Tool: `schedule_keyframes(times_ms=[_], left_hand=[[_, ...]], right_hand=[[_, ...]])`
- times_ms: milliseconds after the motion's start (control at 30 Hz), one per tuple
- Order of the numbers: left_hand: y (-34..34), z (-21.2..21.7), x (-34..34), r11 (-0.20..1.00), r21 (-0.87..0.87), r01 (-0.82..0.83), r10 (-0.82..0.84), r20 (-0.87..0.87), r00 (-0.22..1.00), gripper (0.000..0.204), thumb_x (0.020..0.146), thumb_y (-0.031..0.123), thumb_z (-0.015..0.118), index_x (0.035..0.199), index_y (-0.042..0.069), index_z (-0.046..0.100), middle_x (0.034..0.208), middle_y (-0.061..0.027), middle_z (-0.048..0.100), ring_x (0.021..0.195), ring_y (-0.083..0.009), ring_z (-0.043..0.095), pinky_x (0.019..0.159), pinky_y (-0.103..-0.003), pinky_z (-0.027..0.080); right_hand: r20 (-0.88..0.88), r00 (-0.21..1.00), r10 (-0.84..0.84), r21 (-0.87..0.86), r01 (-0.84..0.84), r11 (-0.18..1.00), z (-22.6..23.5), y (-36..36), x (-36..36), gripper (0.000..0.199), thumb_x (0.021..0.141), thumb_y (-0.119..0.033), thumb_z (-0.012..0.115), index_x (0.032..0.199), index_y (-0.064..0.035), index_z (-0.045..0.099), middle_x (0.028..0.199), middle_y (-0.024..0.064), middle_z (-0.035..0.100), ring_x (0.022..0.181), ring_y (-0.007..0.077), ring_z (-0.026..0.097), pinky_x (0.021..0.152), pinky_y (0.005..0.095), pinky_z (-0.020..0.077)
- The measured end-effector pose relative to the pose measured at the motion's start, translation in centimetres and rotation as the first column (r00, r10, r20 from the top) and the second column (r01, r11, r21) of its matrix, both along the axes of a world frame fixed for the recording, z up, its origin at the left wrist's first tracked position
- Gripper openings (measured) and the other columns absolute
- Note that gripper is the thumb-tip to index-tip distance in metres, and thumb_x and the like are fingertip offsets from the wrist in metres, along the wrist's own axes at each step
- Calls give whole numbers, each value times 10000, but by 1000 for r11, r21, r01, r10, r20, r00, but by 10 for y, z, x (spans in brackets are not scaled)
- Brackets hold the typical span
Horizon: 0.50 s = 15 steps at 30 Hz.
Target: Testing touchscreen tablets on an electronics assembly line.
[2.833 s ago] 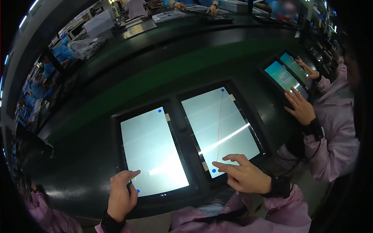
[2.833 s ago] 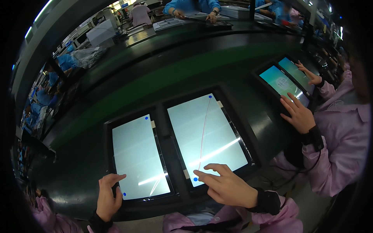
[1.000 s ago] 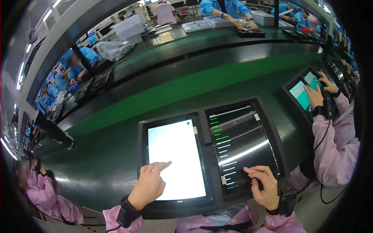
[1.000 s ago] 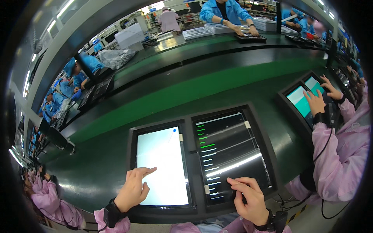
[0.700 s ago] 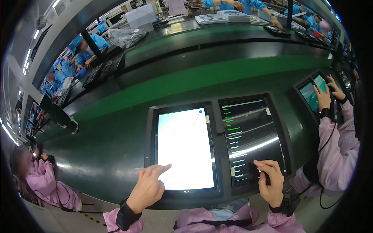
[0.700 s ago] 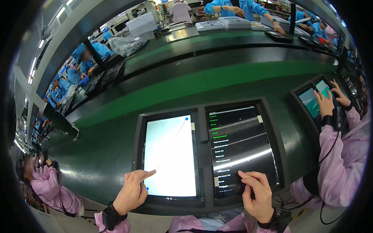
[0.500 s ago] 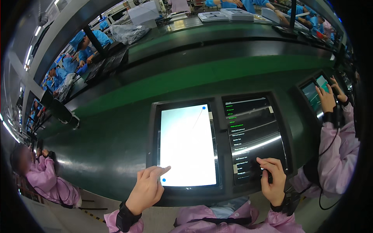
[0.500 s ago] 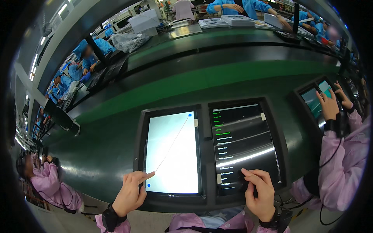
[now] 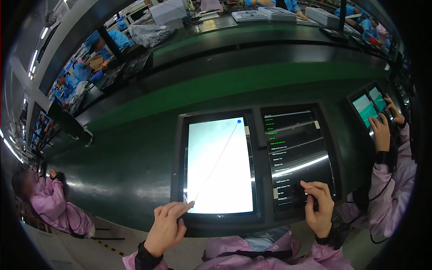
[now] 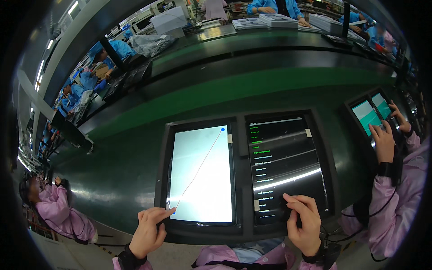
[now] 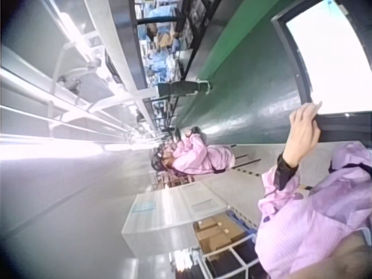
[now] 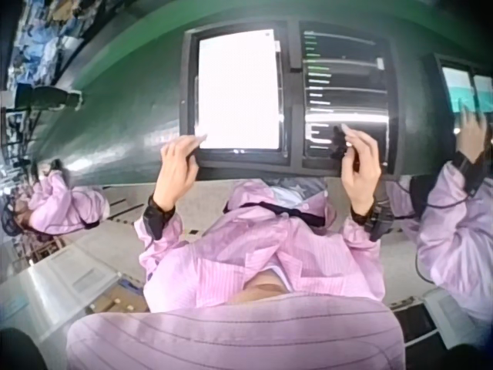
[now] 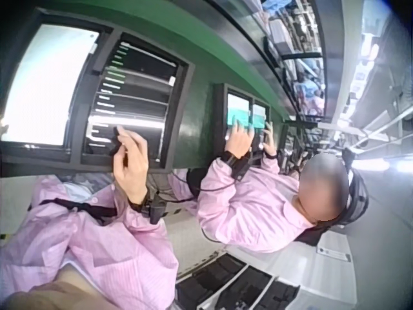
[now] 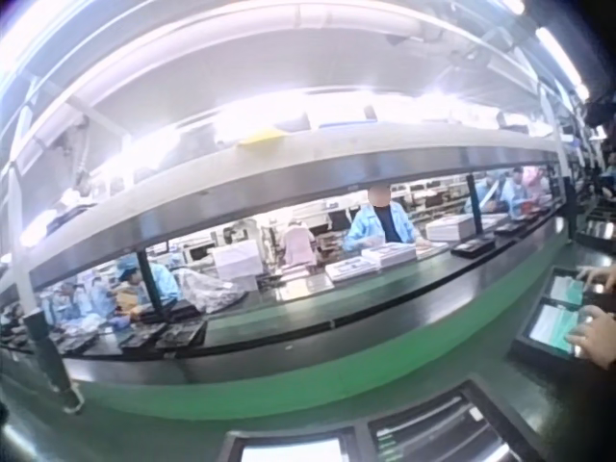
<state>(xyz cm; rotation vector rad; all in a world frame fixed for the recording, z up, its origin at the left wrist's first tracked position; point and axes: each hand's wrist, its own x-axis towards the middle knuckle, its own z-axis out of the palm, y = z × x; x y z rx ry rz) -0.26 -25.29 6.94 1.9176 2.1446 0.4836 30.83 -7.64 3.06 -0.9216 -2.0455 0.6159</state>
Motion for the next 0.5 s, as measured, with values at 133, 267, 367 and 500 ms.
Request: schedule_keyframes(times_ms=[133,267,367,500], left_hand=[[-3,0,1,1000,1,-25,25,-6,1000,588,724,-36,525,1295,101,545,1140,-67,541,1130,-220,480,952,-359,316],[-4,-1,2,999,4,-32,33,-9,999,572,725,-33,531,1283,88,557,1141,-63,538,1124,-216,481,947,-359,317],[-4,-1,2,999,4,-34,34,-20,999,568,727,-31,533,1283,84,558,1138,-60,537,1118,-213,483,945,-360,318],[-5,-2,3,999,27,-31,32,-25,999,565,729,-28,538,1282,84,558,1129,-61,538,1112,-212,488,946,-362,318]], right_hand=[[15,1000,-3,20,3,1000,0,0,0,286,696,145,530,953,43,603,1096,133,669,958,284,603,809,338,506],[-10,1000,10,25,-10,1000,0,1,0,295,693,145,534,959,43,609,1091,137,671,954,283,603,804,336,506],[-5,1000,11,34,-11,999,0,1,0,289,692,144,536,954,43,605,1088,138,672,954,283,603,801,335,507],[-1,1000,8,43,-8,999,-1,1,1,282,693,142,537,949,41,601,1086,138,673,955,285,603,802,334,507]])
